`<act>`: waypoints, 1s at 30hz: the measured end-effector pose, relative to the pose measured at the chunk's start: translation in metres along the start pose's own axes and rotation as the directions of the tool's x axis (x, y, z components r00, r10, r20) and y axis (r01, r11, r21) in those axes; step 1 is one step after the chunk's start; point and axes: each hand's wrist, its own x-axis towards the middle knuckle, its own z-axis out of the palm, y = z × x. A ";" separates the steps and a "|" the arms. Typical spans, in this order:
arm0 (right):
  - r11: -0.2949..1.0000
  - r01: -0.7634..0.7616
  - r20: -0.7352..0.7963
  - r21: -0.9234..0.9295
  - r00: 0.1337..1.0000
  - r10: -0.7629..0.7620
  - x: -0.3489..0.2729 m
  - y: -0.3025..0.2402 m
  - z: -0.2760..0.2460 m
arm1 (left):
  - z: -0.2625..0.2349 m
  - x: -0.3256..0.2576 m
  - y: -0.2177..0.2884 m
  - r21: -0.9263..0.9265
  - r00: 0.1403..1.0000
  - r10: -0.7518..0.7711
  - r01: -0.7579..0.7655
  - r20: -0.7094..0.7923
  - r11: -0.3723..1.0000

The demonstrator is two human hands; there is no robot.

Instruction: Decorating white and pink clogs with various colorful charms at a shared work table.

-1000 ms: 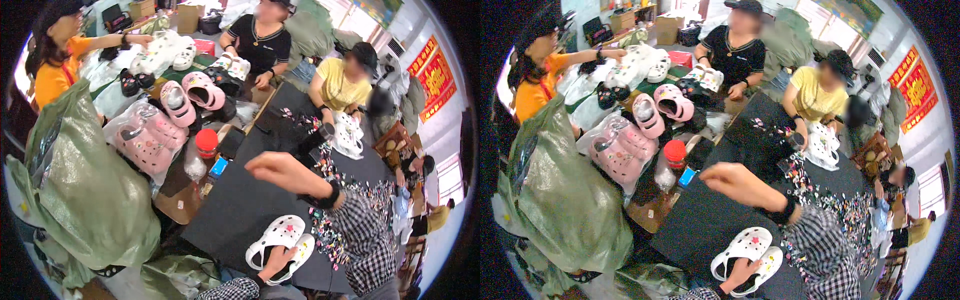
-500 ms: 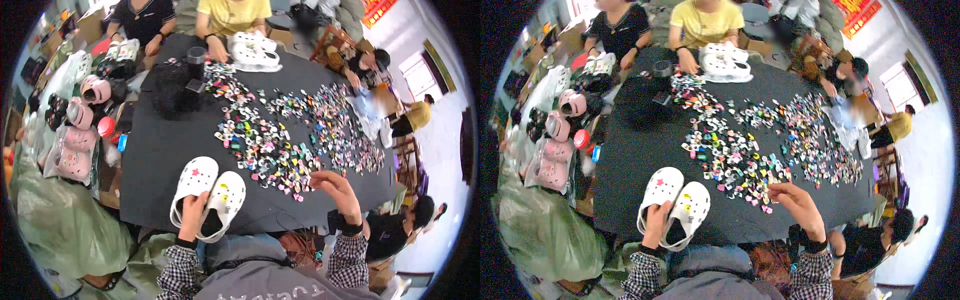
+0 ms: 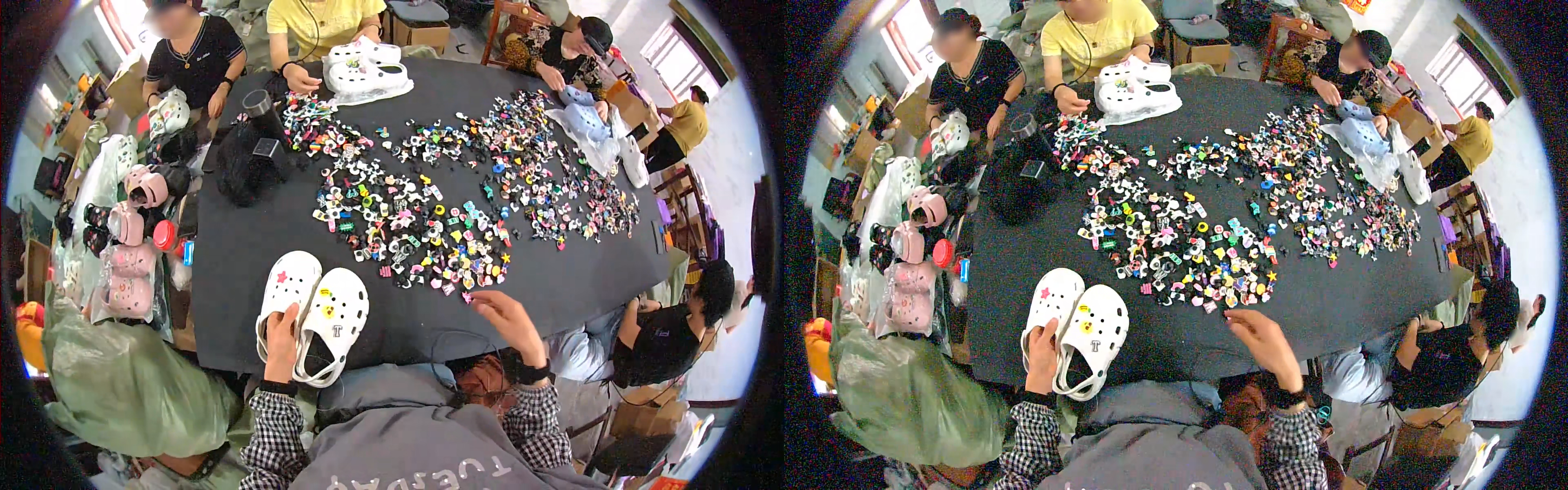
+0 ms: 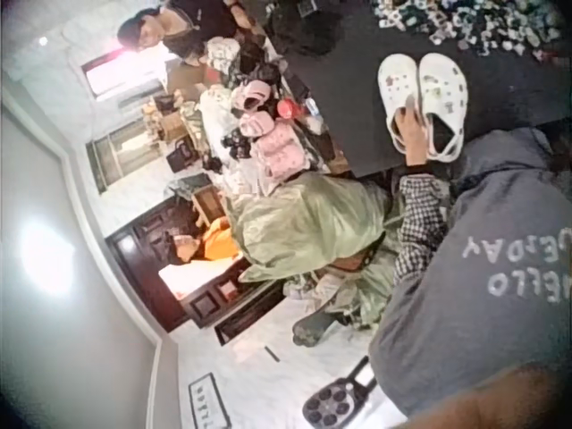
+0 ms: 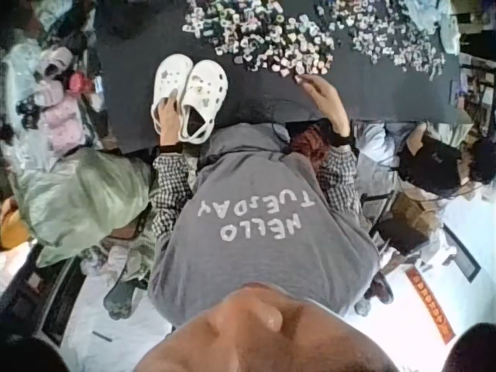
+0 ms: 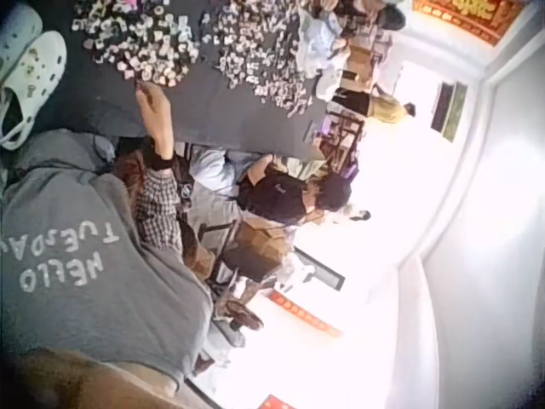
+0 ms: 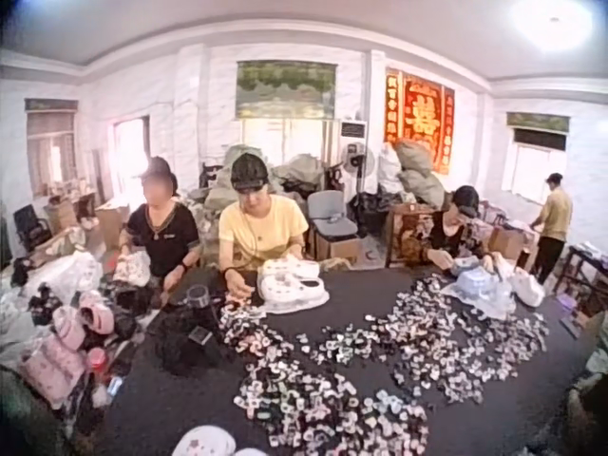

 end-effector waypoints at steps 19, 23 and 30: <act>0.682 0.413 0.096 -0.604 0.887 -0.452 0.122 0.031 0.152 | -0.009 0.003 -0.002 -0.098 0.993 -0.008 0.020 0.121 0.995; 0.812 0.382 0.052 -0.441 0.914 -0.401 0.108 0.016 0.133 | -0.007 0.003 -0.002 -0.072 0.994 -0.011 0.019 0.111 0.997; 1.000 -0.008 0.046 0.019 0.999 0.007 0.029 -0.005 0.008 | -0.006 0.000 -0.001 -0.002 1.000 0.007 -0.007 0.021 1.000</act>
